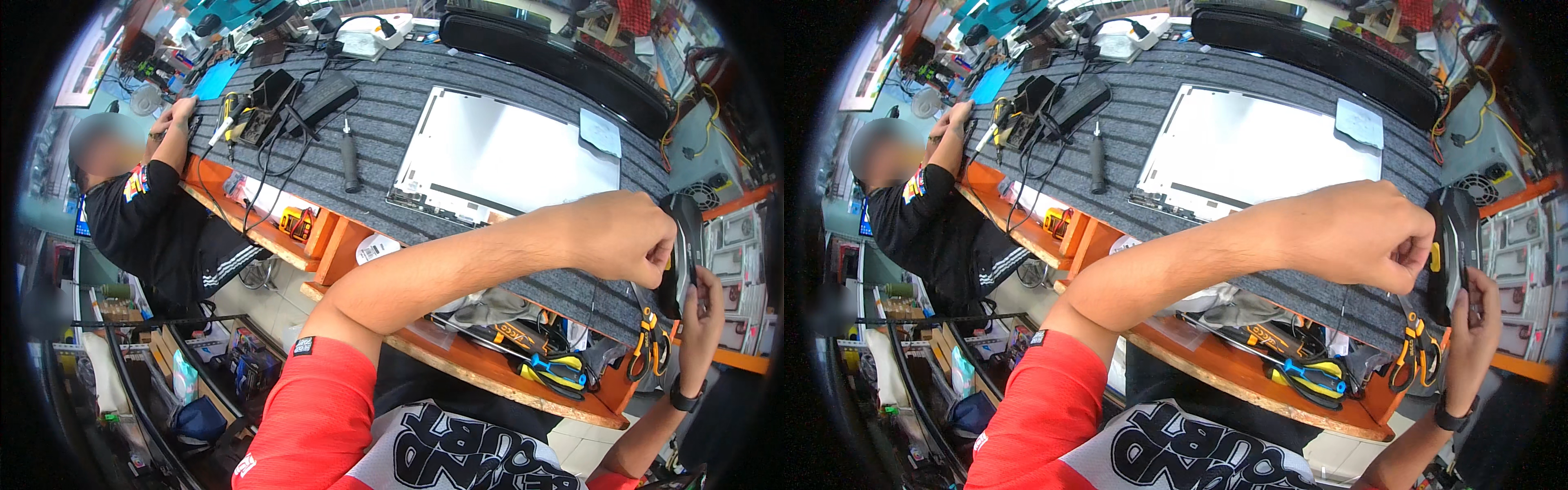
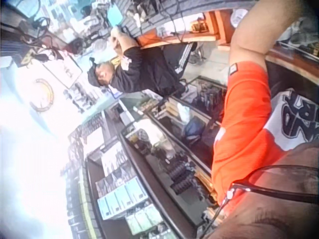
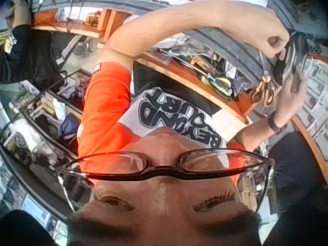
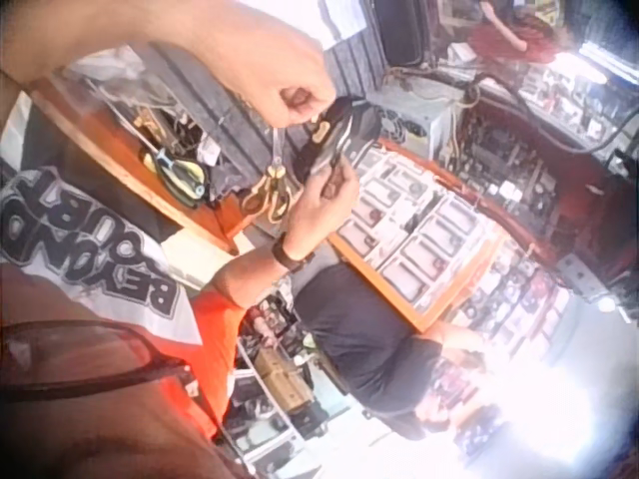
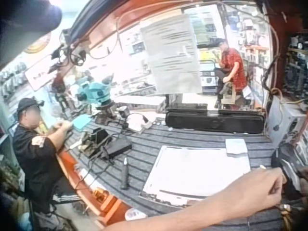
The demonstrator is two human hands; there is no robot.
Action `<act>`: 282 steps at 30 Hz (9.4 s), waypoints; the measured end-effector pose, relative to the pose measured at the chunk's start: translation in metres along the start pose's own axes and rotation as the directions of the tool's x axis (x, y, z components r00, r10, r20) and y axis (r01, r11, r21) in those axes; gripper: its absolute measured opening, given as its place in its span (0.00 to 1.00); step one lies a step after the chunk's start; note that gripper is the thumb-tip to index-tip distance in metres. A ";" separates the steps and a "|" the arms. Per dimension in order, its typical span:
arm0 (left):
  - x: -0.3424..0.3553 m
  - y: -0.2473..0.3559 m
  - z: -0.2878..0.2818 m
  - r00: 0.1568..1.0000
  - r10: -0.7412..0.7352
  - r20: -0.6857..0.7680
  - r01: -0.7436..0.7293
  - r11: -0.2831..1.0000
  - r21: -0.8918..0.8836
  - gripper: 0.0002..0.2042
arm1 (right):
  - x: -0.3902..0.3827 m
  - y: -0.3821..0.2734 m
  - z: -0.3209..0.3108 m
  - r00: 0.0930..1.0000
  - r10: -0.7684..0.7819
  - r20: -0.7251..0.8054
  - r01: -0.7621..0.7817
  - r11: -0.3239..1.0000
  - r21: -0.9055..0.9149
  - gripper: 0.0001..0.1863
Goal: The person manipulates the frame and internal components of a laptop screen assembly on a workbench, using tweezers to handle small wires and adhesive strips.
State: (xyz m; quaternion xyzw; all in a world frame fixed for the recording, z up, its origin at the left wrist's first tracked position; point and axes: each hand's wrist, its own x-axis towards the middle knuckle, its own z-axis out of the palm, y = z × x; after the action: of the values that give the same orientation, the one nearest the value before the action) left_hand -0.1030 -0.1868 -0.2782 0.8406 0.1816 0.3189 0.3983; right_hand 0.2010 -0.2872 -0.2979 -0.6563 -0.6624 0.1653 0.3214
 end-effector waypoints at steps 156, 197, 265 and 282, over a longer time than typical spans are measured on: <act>0.002 -0.077 0.002 0.975 -0.090 0.203 0.060 0.987 0.151 0.08 | 0.030 -0.105 0.051 0.797 -0.346 0.495 0.598 0.561 -0.573 0.08; -0.004 -0.081 0.012 0.991 -0.077 0.107 0.040 0.949 0.313 0.07 | 0.003 -0.096 0.063 0.891 -0.312 0.330 0.452 0.678 -0.580 0.12; -0.003 -0.084 0.011 0.993 -0.056 0.102 0.026 0.963 0.269 0.07 | 0.006 -0.055 0.045 0.951 -0.297 0.089 0.300 0.954 -0.017 0.11; 0.000 -0.080 0.007 0.985 -0.095 0.146 0.054 0.965 0.258 0.09 | 0.024 -0.050 0.075 0.949 -0.311 -0.043 0.285 0.796 0.533 0.10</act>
State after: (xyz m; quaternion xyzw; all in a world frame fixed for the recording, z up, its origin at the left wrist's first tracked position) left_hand -0.1022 -0.1415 -0.3446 0.8995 0.2203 0.2106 0.3129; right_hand 0.1160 -0.2524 -0.3161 -0.4245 -0.6926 0.3053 0.4969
